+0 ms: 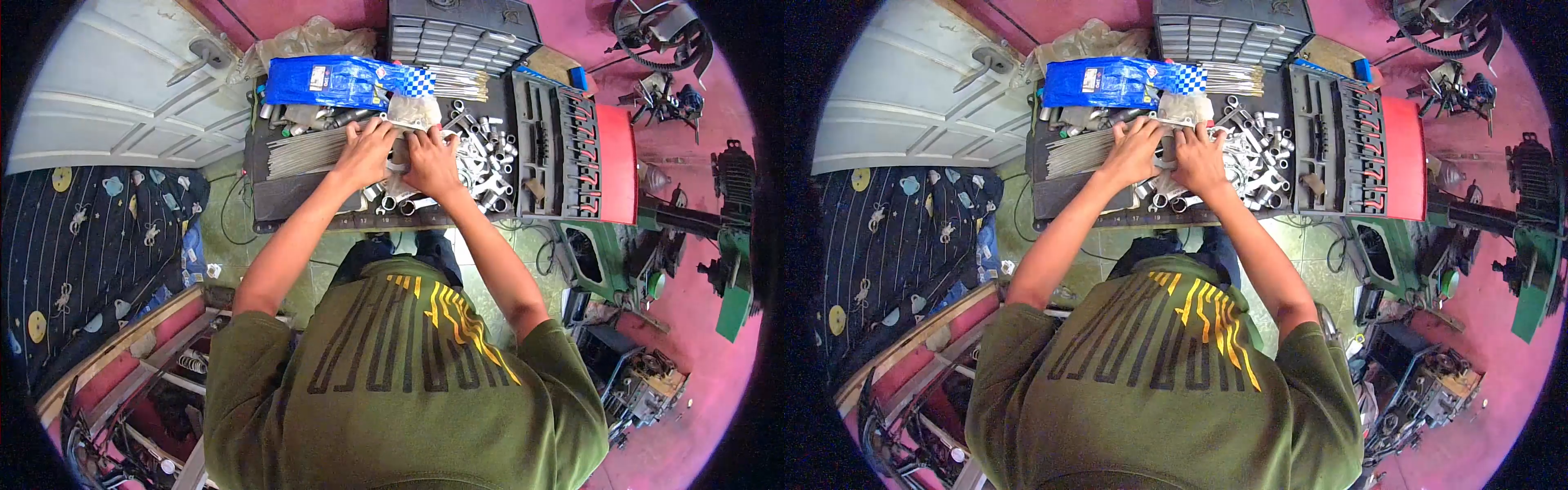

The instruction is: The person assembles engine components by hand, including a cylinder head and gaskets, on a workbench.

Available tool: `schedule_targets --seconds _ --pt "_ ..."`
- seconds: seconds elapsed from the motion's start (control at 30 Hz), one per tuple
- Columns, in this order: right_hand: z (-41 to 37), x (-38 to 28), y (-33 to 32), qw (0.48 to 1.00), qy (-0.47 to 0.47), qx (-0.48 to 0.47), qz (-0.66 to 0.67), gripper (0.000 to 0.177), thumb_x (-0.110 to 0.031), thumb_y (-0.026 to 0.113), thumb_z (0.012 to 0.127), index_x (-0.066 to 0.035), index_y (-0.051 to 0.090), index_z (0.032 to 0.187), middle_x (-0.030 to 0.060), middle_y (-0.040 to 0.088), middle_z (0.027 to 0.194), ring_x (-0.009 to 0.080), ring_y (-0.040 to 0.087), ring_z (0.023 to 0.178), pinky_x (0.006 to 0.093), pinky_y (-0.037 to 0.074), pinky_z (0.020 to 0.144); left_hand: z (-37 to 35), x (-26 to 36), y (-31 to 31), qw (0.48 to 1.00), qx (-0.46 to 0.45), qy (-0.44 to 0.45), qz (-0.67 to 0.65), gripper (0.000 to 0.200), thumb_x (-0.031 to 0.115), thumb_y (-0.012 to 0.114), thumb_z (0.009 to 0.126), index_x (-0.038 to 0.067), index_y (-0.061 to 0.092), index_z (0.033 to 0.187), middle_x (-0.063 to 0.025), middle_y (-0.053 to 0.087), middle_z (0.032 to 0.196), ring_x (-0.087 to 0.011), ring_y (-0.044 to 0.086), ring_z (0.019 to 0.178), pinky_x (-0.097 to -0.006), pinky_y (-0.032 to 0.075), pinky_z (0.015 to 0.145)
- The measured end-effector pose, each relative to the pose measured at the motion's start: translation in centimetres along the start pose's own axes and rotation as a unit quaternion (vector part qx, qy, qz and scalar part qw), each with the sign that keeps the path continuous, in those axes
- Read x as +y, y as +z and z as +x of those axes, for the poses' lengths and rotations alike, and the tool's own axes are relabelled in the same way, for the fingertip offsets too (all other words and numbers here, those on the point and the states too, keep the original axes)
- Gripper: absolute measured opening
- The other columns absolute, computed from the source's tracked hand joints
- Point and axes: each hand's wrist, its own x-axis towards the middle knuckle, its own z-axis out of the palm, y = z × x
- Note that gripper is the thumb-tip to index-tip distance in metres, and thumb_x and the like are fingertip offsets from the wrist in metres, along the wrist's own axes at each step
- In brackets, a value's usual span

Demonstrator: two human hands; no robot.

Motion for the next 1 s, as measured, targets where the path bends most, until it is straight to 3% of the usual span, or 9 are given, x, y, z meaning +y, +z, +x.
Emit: schedule_targets --seconds 0.03,0.1,0.2,0.37,0.63,0.73,1.0 --pt "0.0 0.2 -0.3 1.000 -0.002 -0.021 -0.008 0.089 -0.036 0.090 0.060 -0.009 0.059 0.139 0.0054 0.063 0.131 0.0286 0.052 0.128 0.0621 0.039 0.097 0.0 0.0 -0.1 1.000 0.000 -0.001 0.002 0.072 0.016 0.084 0.067 0.006 0.061 0.133 -0.0089 0.058 0.136 -0.0273 0.047 0.134 -0.0577 0.035 0.100" --pt "-0.3 0.7 -1.0 1.000 -0.010 -0.003 0.004 0.090 -0.037 0.091 0.060 -0.011 0.059 0.140 0.0043 0.063 0.132 0.0278 0.053 0.127 0.0609 0.038 0.099 0.0 0.0 -0.3 1.000 0.009 -0.001 0.001 0.086 0.029 0.092 0.063 0.011 0.057 0.140 -0.0077 0.056 0.142 -0.0266 0.042 0.144 -0.0611 0.032 0.101" --pt "-0.8 1.9 -1.7 0.999 -0.024 0.024 0.024 0.090 -0.038 0.091 0.059 -0.014 0.062 0.140 0.0020 0.063 0.135 0.0263 0.054 0.124 0.0591 0.037 0.100 0.1 0.5 -1.0 1.000 0.003 0.000 0.016 0.087 0.031 0.092 0.063 0.013 0.057 0.141 -0.0064 0.055 0.142 -0.0246 0.038 0.148 -0.0614 0.032 0.101" --pt "-1.2 4.5 -4.0 0.993 -0.056 0.087 0.057 0.086 -0.038 0.092 0.056 -0.018 0.068 0.136 -0.0016 0.067 0.132 0.0250 0.057 0.119 0.0578 0.037 0.101 1.4 1.7 -3.3 0.999 0.035 0.036 0.002 0.069 0.032 0.089 0.070 0.011 0.063 0.131 -0.0067 0.056 0.141 -0.0250 0.038 0.149 -0.0630 0.031 0.102" --pt "0.0 11.0 -8.8 0.983 -0.099 0.151 0.027 0.083 -0.038 0.091 0.060 -0.018 0.068 0.136 -0.0009 0.064 0.141 0.0254 0.056 0.119 0.0600 0.036 0.103 7.2 3.8 -6.6 0.991 0.090 0.085 0.058 0.069 0.035 0.089 0.069 0.018 0.064 0.131 -0.0028 0.055 0.146 -0.0244 0.035 0.153 -0.0649 0.031 0.096" --pt "0.8 13.9 -11.5 0.976 -0.101 0.190 0.021 0.084 -0.038 0.093 0.058 -0.018 0.068 0.135 -0.0015 0.066 0.136 0.0243 0.056 0.121 0.0633 0.034 0.103 10.4 5.6 -8.4 0.984 0.114 0.105 0.083 0.069 0.035 0.089 0.069 0.018 0.065 0.130 -0.0020 0.055 0.145 -0.0232 0.035 0.153 -0.0649 0.032 0.096" --pt "1.6 21.0 -21.4 0.947 -0.093 0.304 -0.047 0.080 -0.034 0.091 0.059 -0.019 0.069 0.134 -0.0003 0.067 0.137 0.0249 0.057 0.116 0.0614 0.035 0.103 19.2 11.6 -16.3 0.955 0.182 0.162 0.171 0.064 0.037 0.088 0.070 0.018 0.067 0.127 -0.0008 0.057 0.145 -0.0199 0.035 0.152 -0.0590 0.031 0.097"
